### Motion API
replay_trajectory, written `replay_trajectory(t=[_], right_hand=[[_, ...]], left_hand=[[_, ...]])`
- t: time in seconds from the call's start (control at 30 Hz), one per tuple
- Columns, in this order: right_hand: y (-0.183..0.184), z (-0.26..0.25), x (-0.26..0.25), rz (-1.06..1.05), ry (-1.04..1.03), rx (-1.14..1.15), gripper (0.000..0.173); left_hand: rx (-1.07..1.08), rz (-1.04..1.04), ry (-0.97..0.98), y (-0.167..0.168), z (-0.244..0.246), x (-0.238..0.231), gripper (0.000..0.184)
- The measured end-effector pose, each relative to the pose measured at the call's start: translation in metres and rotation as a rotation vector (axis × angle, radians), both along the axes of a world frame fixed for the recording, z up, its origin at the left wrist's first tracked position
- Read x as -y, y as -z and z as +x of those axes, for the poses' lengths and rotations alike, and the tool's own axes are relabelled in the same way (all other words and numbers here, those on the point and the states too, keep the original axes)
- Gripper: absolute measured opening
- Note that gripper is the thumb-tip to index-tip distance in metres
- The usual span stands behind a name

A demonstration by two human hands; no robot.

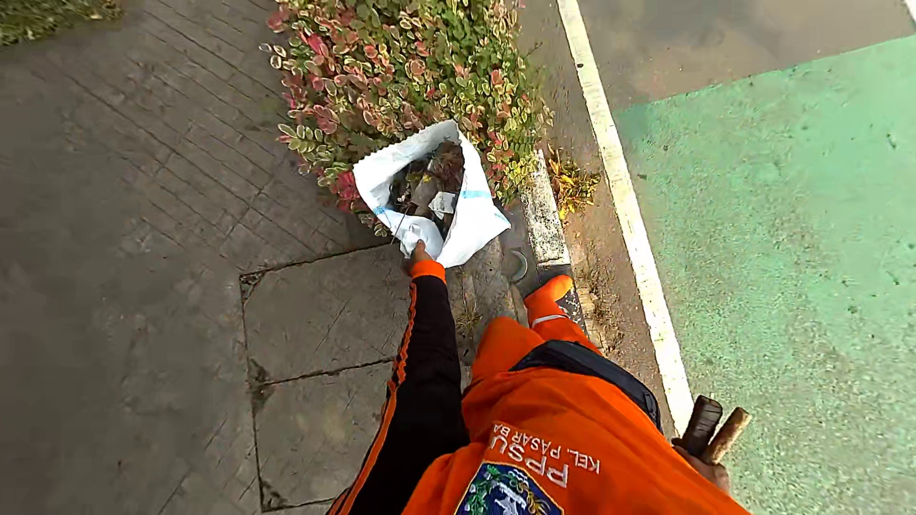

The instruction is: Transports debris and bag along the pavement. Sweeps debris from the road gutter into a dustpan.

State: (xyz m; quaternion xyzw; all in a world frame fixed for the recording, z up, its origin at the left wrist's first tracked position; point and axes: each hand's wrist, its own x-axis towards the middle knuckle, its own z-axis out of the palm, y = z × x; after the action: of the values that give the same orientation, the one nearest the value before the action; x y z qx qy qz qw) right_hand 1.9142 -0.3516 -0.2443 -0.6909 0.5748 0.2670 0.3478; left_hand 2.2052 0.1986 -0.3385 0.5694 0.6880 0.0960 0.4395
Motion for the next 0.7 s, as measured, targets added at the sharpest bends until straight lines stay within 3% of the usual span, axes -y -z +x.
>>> replay_trajectory(t=[0.1,0.17,0.3,0.4,0.47,0.6,0.7], right_hand=[[0.006,0.049,0.028,0.002,-0.037,-0.039,0.041],[0.017,0.073,0.049,-0.023,-0.063,-0.032,0.041],[0.021,0.131,0.079,-0.066,-0.205,-0.054,0.040],[0.025,0.165,0.098,-0.086,-0.330,-0.027,0.039],[0.021,0.189,0.104,-0.113,-0.422,-0.032,0.039],[0.014,0.240,0.100,-0.112,-0.600,-0.093,0.040],[0.013,0.274,0.090,-0.100,-0.704,-0.156,0.044]], left_hand=[[-0.012,0.022,0.054,-0.037,0.010,0.022,0.066],[-0.016,0.079,0.096,-0.035,0.013,0.028,0.064],[-0.127,0.025,0.015,-0.039,0.012,0.043,0.060],[-0.192,0.012,-0.059,-0.071,0.011,0.061,0.057],[-0.216,0.014,-0.090,-0.080,0.017,0.061,0.055],[-0.217,0.040,-0.116,-0.068,0.026,0.039,0.053],[-0.230,0.061,-0.053,-0.078,0.035,0.036,0.055]])
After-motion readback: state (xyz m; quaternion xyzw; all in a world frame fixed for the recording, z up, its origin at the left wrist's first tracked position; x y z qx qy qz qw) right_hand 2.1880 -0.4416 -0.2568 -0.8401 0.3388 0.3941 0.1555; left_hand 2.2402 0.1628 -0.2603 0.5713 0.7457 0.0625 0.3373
